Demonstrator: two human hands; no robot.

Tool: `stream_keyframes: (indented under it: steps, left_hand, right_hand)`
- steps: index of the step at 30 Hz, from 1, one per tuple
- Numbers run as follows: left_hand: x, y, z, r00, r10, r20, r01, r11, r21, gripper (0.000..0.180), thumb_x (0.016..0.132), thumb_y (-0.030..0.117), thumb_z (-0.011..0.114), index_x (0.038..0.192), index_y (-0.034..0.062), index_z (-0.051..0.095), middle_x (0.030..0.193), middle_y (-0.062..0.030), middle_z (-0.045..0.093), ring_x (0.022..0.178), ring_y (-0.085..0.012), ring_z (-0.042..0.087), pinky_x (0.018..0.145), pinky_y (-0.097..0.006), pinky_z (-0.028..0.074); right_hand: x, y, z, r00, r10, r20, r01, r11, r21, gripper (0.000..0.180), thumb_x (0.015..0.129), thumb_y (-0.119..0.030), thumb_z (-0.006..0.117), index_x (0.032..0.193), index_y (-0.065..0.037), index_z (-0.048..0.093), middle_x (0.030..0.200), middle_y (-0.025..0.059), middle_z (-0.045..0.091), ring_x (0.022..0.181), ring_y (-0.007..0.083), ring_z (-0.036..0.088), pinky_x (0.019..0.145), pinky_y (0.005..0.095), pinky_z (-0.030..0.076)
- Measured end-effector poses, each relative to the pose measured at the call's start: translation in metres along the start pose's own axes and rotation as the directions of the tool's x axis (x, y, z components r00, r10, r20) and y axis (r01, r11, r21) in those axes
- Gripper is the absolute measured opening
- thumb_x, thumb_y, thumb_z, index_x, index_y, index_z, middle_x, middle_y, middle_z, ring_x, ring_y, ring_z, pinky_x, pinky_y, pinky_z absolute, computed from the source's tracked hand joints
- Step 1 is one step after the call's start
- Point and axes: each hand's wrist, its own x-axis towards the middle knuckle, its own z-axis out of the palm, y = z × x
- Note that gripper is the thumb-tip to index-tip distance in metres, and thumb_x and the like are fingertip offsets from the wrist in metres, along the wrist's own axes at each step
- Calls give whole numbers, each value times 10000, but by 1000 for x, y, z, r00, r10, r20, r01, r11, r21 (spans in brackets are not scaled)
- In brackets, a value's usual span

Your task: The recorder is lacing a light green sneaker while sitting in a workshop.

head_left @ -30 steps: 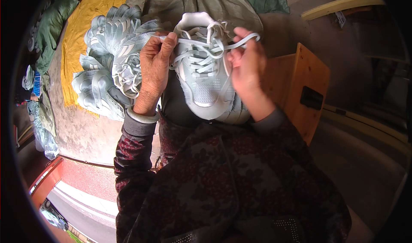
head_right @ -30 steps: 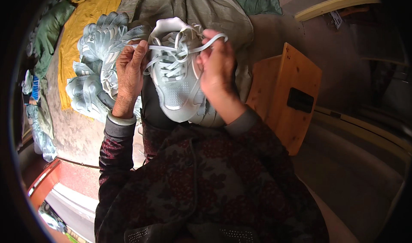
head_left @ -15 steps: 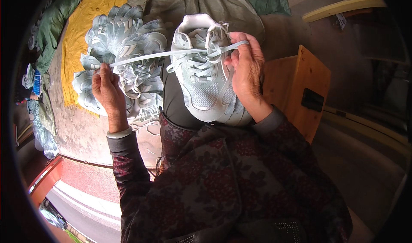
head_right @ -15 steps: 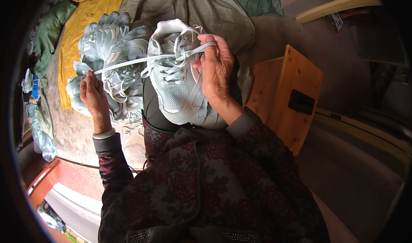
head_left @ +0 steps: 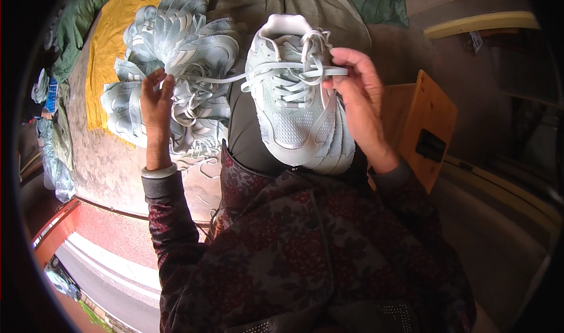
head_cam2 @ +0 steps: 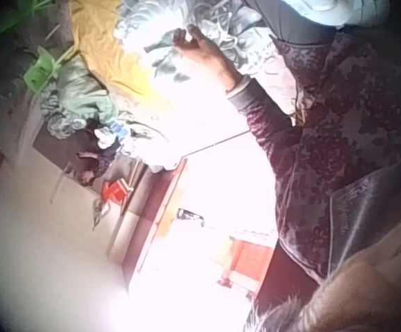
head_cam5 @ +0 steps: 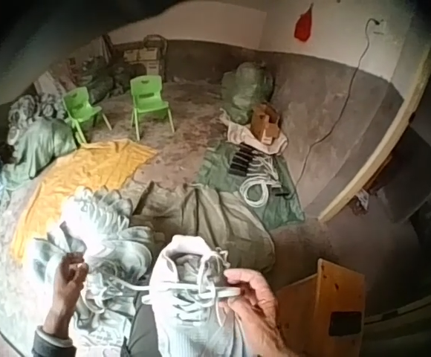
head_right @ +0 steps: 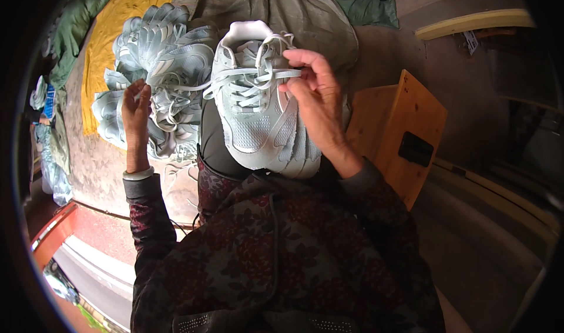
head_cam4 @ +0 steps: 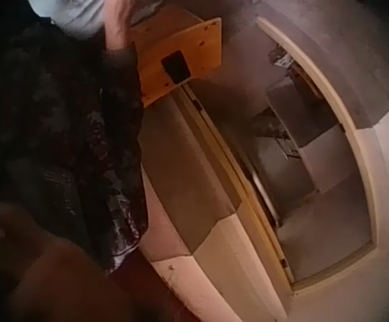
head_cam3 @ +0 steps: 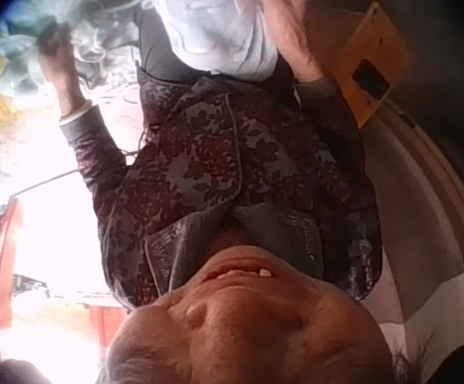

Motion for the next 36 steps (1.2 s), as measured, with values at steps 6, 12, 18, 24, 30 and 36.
stream_keyframes:
  steps: [6, 12, 18, 24, 30, 36]
  left_hand:
    - [-25, 70, 47, 925, 202, 322, -223, 974, 30, 272, 932, 84, 657, 1200, 94, 609, 715, 40, 505, 646, -50, 440, 594, -196, 390]
    - [-22, 96, 78, 764, 200, 613, -297, 953, 60, 226, 940, 159, 681, 1125, 60, 596, 794, 45, 523, 689, -49, 446, 629, -226, 397]
    - [-10, 92, 76, 673, 152, 723, -268, 962, 48, 175, 918, 125, 702, 1029, 47, 593, 785, 48, 515, 682, -45, 431, 613, -225, 395]
    - [-6, 87, 76, 620, 165, 767, -268, 963, 10, 140, 911, 102, 706, 946, 26, 595, 787, 43, 506, 712, -41, 444, 622, -209, 395]
    - [-3, 81, 77, 667, 225, 710, -218, 970, -103, 113, 951, 104, 652, 928, 24, 575, 871, 9, 611, 706, -38, 462, 623, -202, 407]
    - [1, 95, 69, 629, 97, 771, -11, 993, -116, 211, 959, 216, 664, 1043, 47, 570, 852, 18, 592, 645, -39, 465, 578, -203, 408]
  right_hand:
    - [22, -15, -31, 997, -26, 70, 35, 992, -125, 360, 867, 39, 489, 1204, -12, 604, 1079, 35, 599, 913, 101, 550, 870, 293, 504]
    - [51, -44, -9, 959, -67, 276, 198, 853, -482, 191, 912, -51, 563, 1075, -37, 662, 992, 5, 616, 832, 85, 565, 770, 260, 487]
    - [74, -43, 9, 830, -130, 542, 471, 684, -557, 132, 911, -81, 581, 1008, -34, 658, 945, 45, 615, 780, 149, 589, 704, 293, 484]
    - [79, -38, 18, 768, -1, 640, 495, 635, -593, 95, 924, -107, 599, 955, -28, 642, 894, 61, 615, 717, 164, 590, 676, 305, 486]
    - [87, -37, 18, 754, 0, 657, 504, 642, -578, 109, 936, -114, 587, 942, -12, 626, 839, 70, 620, 694, 164, 581, 657, 317, 483]
    - [90, -46, 26, 774, 115, 623, 417, 647, -638, 119, 946, -117, 566, 941, -11, 620, 766, 73, 611, 661, 151, 559, 628, 313, 464]
